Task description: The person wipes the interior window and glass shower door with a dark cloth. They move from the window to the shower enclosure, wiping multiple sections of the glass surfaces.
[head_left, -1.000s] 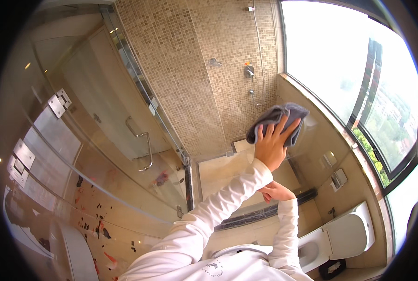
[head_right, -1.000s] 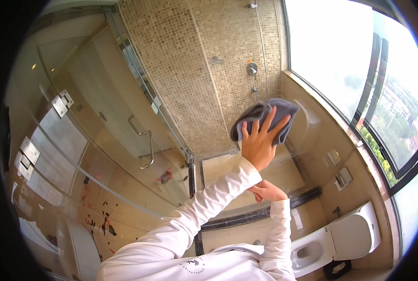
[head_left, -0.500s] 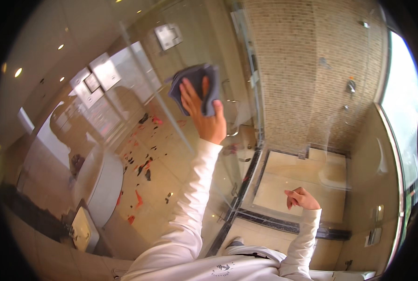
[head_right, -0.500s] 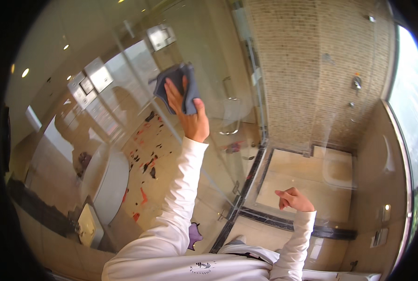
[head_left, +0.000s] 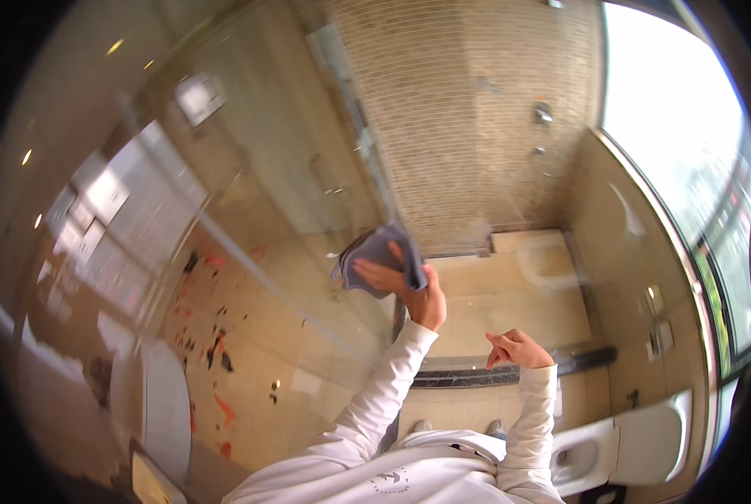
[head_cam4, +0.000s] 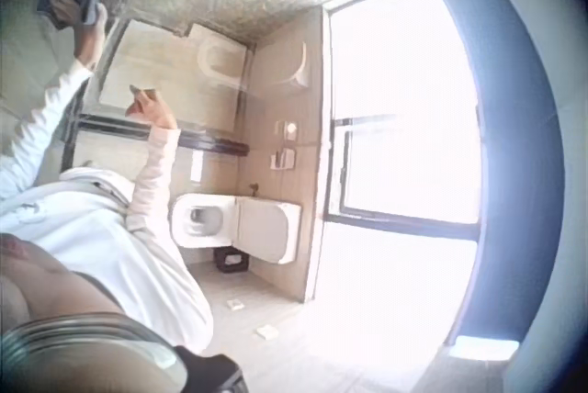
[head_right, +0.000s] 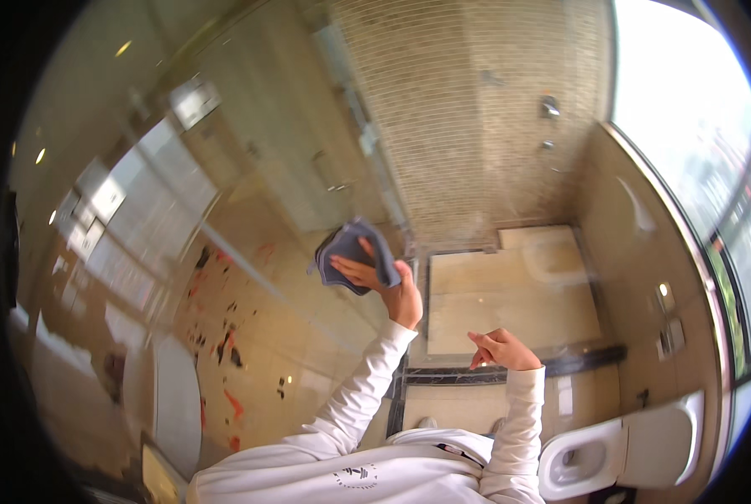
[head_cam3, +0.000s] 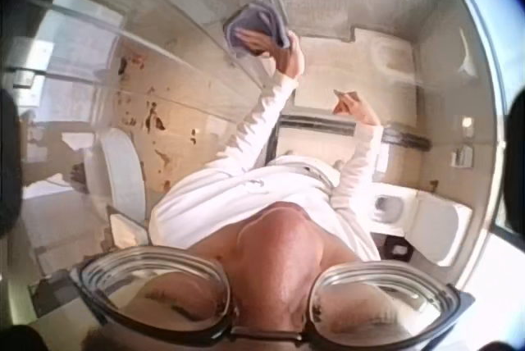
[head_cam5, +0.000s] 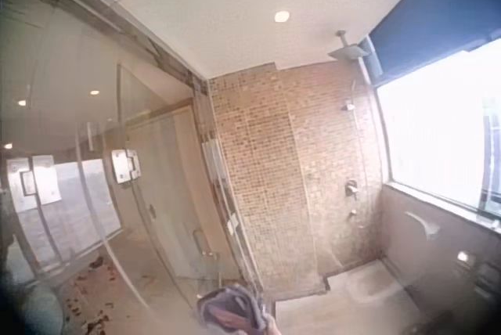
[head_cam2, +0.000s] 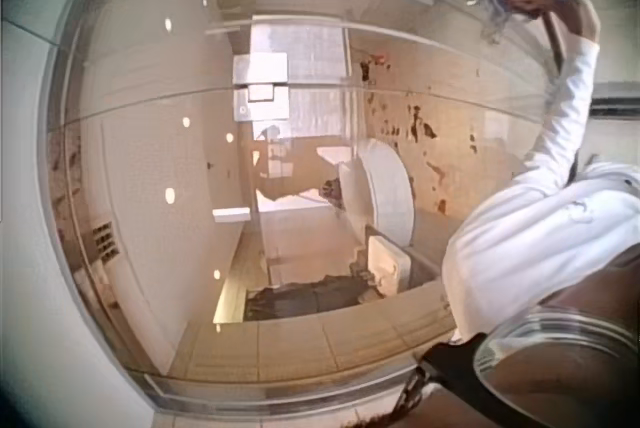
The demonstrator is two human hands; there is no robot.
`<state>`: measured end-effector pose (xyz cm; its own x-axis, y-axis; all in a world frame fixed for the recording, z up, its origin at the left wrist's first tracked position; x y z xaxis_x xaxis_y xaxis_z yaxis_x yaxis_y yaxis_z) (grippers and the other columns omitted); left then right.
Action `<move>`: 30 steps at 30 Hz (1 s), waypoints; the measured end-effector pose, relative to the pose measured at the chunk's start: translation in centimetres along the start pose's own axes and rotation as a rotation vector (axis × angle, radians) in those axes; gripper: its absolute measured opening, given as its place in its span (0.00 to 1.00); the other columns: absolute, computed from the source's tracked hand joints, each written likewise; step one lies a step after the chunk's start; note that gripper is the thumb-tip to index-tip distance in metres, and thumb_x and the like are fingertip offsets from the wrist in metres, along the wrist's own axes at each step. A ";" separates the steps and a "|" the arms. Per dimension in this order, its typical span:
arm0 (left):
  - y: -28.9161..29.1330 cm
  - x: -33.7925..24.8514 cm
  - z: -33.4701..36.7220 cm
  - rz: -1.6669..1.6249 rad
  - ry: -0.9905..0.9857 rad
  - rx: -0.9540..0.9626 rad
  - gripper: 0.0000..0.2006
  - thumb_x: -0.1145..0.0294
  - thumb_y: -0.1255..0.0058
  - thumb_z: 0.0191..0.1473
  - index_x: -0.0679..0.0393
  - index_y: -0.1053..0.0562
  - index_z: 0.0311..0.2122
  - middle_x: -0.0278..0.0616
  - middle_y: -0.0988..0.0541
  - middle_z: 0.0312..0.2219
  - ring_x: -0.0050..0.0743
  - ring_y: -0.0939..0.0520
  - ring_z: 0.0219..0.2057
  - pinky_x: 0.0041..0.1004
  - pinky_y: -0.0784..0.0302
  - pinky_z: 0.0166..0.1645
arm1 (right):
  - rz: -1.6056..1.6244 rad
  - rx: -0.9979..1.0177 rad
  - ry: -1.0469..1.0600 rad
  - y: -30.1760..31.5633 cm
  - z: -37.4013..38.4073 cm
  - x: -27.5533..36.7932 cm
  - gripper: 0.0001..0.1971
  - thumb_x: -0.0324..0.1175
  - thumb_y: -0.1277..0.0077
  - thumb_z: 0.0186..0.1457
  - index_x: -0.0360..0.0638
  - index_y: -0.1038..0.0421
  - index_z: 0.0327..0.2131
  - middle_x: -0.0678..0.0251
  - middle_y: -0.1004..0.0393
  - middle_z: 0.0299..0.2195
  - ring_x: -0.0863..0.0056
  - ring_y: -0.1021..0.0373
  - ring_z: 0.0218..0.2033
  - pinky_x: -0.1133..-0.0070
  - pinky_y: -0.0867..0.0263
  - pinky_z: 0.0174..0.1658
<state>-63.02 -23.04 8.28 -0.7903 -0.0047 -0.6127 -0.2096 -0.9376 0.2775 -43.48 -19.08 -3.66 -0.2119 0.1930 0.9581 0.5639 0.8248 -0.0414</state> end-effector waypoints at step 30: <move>14.1 8.5 12.8 0.218 -0.187 -0.210 0.30 0.51 0.69 0.59 0.55 0.49 0.62 0.60 0.61 0.62 0.59 0.62 0.63 0.49 0.67 0.62 | -0.285 0.308 0.138 -6.7 6.6 4.6 0.31 0.50 0.59 0.59 0.41 0.42 0.07 0.69 0.38 0.10 0.73 0.24 0.26 0.81 0.38 0.27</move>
<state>-80.02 -31.90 16.47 -0.8994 -0.1666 -0.4042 0.0829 -0.9728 0.2165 -53.46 -20.19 -0.89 -0.2041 -0.1207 0.9715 0.2293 0.9589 0.1673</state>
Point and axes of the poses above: each hand's wrist, its own z-axis towards the middle knuckle, its own y-axis out of the back of the hand, x = y × z, the point moved 7 cm from there along z, towards the middle knuckle
